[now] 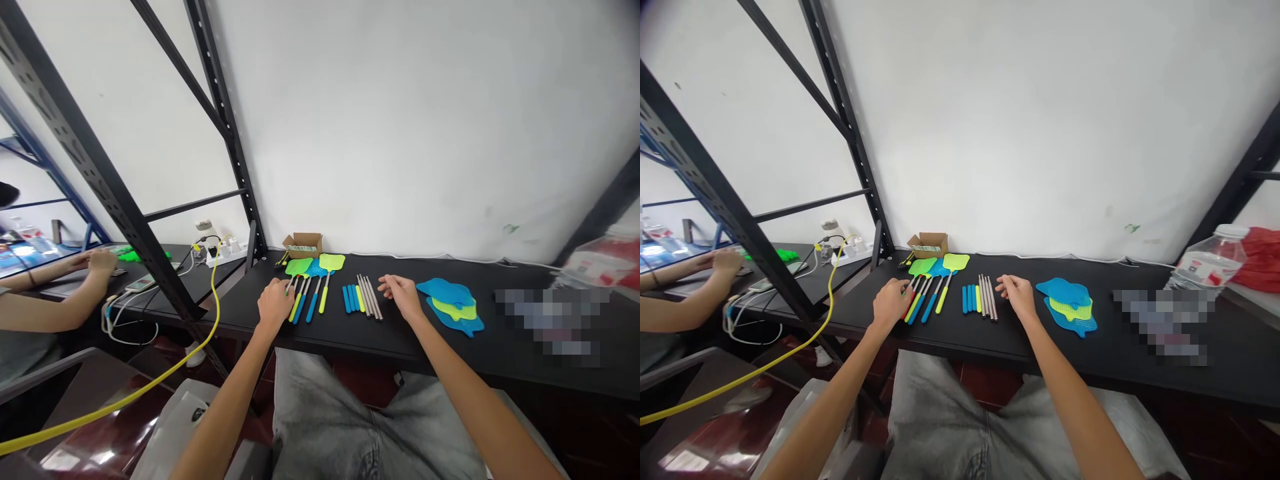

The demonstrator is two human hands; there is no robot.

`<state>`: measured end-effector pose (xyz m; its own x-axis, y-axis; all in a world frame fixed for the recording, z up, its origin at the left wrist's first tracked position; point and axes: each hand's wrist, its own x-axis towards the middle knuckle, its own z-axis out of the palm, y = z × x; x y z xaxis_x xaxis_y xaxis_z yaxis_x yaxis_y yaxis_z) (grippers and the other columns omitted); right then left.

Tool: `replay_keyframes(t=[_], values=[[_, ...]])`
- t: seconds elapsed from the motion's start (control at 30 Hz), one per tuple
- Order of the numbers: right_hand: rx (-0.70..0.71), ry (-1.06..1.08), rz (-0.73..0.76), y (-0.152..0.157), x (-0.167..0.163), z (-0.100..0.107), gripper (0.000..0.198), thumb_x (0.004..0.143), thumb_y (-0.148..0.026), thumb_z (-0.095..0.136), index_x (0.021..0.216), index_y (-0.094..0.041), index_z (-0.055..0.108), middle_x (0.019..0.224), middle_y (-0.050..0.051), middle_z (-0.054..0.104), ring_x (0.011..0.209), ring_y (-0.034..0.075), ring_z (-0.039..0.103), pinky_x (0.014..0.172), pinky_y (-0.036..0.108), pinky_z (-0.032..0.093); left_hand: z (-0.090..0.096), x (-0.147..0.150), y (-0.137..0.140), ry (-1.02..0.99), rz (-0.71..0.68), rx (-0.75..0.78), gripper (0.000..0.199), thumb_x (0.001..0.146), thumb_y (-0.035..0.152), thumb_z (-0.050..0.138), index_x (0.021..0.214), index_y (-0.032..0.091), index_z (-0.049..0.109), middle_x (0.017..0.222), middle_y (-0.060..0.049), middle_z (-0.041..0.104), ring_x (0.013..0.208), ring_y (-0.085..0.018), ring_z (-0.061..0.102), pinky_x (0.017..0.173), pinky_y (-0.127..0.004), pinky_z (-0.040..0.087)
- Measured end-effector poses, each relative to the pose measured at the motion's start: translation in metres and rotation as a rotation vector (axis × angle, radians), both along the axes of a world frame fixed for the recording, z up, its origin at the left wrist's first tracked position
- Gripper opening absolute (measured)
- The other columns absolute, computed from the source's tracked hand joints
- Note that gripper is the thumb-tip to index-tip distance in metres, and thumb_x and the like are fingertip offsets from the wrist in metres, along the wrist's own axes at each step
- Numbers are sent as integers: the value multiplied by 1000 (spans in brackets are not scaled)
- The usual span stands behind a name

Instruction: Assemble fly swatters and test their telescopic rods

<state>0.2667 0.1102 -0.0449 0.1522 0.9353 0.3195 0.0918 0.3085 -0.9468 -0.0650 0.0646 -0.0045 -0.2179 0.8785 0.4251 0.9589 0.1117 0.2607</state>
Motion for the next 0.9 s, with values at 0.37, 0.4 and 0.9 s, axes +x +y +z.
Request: replay_keyframes(t=[0.37,0.4,0.9], values=[[-50,-679,-211,-7,-11,9,27,80,-45,57,77,-24,74,81,6,74,83,24,69,68,28,44,-9,140,1,-6,-343,29,27,93,33,46,111,26,65,106,-6,63,98,-20,59,73,-26,43],[-70,-713,-215,-6,-12,9,27,79,-46,58,77,-24,74,82,6,75,83,24,69,68,28,44,-11,142,2,-9,-331,33,28,93,32,44,111,26,65,106,-7,62,98,-20,59,72,-26,43],[-155,-893,-281,-5,-21,9,17,79,-36,62,84,-24,72,84,6,73,81,22,67,68,28,42,-20,137,4,15,-255,-31,23,91,29,44,103,22,63,93,-9,69,87,-25,65,68,-29,42]])
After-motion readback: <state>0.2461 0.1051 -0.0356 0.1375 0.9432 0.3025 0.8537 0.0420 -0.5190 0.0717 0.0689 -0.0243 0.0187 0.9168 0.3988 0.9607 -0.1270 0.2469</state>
